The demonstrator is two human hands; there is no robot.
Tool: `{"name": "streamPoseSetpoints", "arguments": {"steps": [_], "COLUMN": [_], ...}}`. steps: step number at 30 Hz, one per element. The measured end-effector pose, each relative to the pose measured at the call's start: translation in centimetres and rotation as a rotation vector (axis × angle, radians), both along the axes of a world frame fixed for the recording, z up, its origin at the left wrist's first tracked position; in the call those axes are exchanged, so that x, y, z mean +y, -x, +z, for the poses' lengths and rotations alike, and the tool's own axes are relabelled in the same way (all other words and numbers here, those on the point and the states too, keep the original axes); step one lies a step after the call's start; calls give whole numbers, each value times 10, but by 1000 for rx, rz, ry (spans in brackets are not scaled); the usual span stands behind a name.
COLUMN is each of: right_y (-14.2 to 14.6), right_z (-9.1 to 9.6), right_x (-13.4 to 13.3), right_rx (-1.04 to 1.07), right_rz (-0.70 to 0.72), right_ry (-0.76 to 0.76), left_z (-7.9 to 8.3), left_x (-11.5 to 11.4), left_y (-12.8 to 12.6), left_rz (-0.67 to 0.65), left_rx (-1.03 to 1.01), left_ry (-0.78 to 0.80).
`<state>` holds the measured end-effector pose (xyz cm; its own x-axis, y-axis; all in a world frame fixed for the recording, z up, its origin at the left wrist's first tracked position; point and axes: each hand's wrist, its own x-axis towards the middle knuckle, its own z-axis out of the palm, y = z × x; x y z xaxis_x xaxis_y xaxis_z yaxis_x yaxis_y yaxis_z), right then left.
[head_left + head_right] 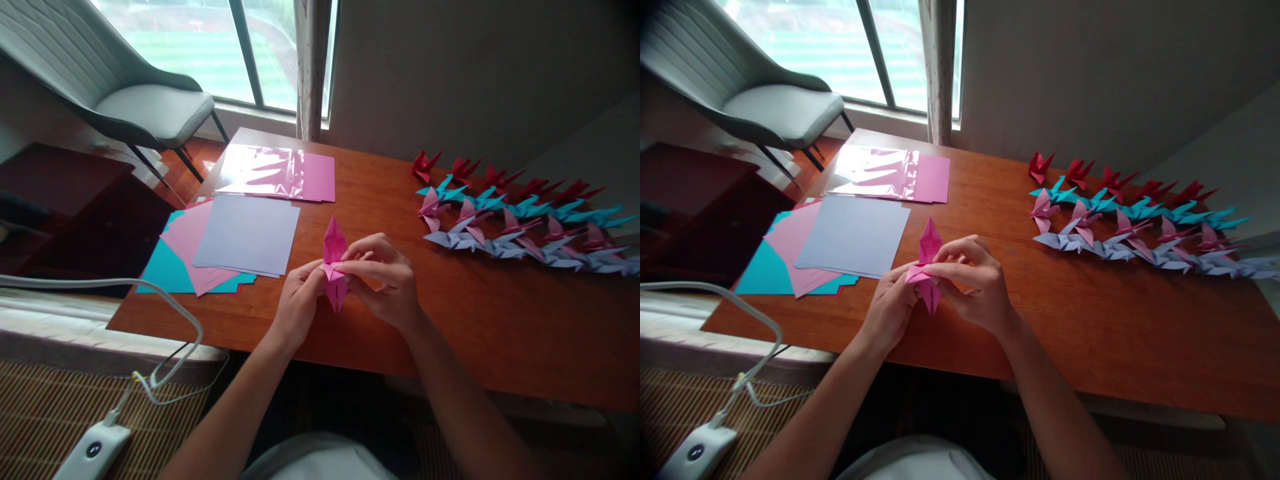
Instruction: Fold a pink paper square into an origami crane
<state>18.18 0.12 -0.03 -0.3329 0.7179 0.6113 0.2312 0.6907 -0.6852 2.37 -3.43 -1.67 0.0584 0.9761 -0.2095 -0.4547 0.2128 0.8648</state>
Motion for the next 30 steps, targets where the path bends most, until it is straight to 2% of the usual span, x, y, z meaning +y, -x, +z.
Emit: {"name": "streamPoseSetpoints", "arguments": {"steps": [5,10,14,17,20,22,24,30], "right_y": [1,1,0,0,0,0,0,1], "right_z": [2,0,0,1,1,-1,-4,-8], "right_x": [-2,-1,-1,-1,0,2,4,6], "right_rx": [-75,-95,-80,-7,64,55,22,79], "right_rz": [49,18,21,16,-66,-103,-82,-47], "right_ry": [-1,-17,-4,85,212,296,366,431], "left_z": [-1,1,4,5,4,3,3,3], "left_x": [2,1,0,0,0,-1,-1,-1], "left_y": [1,0,0,0,-1,-1,-2,-5], "left_rz": [118,97,15,-42,-64,-82,-76,-44], "left_rx": [-75,-128,-102,-48,-31,-1,53,197], "left_ry": [33,4,-36,-40,-36,-47,-70,-105]}}
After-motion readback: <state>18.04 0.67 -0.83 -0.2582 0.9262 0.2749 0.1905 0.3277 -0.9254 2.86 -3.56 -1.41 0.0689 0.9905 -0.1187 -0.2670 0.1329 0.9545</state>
